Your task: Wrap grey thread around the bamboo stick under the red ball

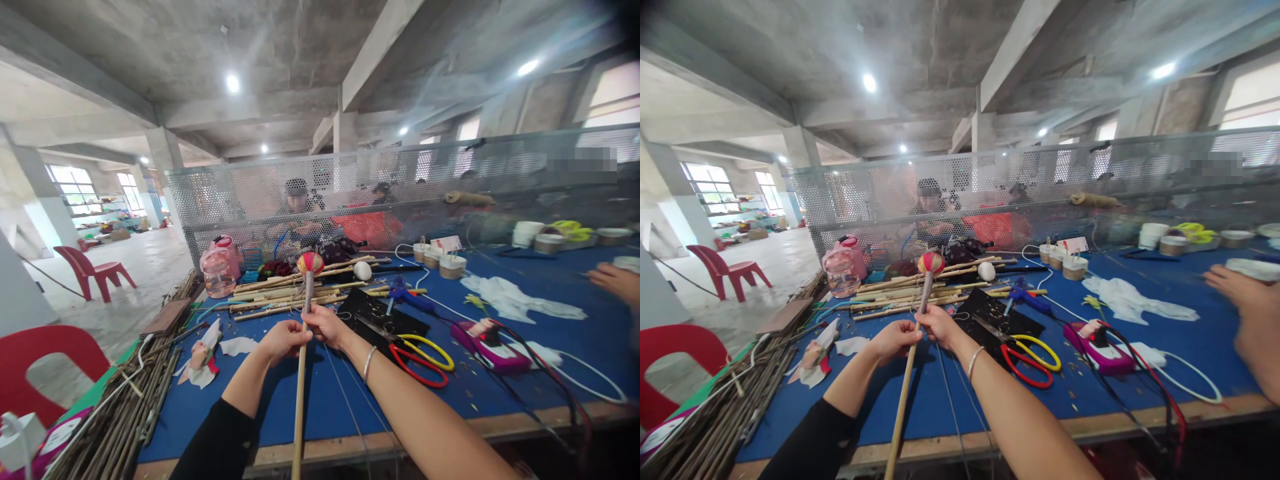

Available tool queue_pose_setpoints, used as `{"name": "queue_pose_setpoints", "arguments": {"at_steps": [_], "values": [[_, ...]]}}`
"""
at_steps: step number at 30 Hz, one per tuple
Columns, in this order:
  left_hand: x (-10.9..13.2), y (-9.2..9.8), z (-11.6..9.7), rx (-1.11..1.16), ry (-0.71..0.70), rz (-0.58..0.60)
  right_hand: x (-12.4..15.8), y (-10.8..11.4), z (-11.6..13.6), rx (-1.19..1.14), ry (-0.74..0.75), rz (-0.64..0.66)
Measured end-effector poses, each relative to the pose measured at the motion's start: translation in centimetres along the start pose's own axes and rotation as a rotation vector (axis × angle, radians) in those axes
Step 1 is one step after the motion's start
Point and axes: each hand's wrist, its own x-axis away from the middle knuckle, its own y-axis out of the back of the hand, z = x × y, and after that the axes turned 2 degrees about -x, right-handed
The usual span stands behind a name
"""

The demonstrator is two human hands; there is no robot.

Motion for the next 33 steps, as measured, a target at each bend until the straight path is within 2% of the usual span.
{"name": "queue_pose_setpoints", "arguments": {"at_steps": [2, 7, 10, 15, 17, 21, 23, 29, 31, 33], "values": [[0.0, 0.1, -0.1, 0.018, 0.019, -0.002, 0.0, 0.1, -0.1, -0.018, 0.004, 0.007], [0.6, 0.3, -0.7, 0.173, 0.096, 0.189, 0.2, -0.1, 0.1, -0.027, -0.003, 0.042], [0.5, 0.1, -0.4, 0.137, 0.081, 0.155, 0.1, -0.2, -0.1, 0.048, 0.036, 0.011], [0.1, 0.0, 0.0, 0.015, 0.037, 0.019, -0.1, -0.1, -0.3, 0.087, 0.059, -0.013], [0.4, 0.0, -0.3, 0.057, 0.044, 0.056, 0.2, -0.1, 0.0, 0.024, 0.044, 0.016], [1.0, 0.0, -1.1, 0.141, 0.07, 0.204, 0.6, -0.4, 0.6, -0.067, 0.019, 0.08], [1.0, -0.1, -1.0, 0.109, 0.071, 0.182, 0.5, -0.4, 0.5, -0.02, 0.02, 0.078], [0.3, 0.0, -0.1, -0.04, 0.019, 0.007, -0.1, -0.3, -0.3, 0.053, 0.043, 0.017], [0.4, 0.0, -0.3, 0.001, 0.014, 0.018, 0.1, -0.2, -0.1, 0.034, 0.04, 0.016], [0.7, 0.0, -0.7, 0.07, 0.027, 0.086, 0.3, -0.2, 0.3, -0.019, 0.019, 0.044]]}}
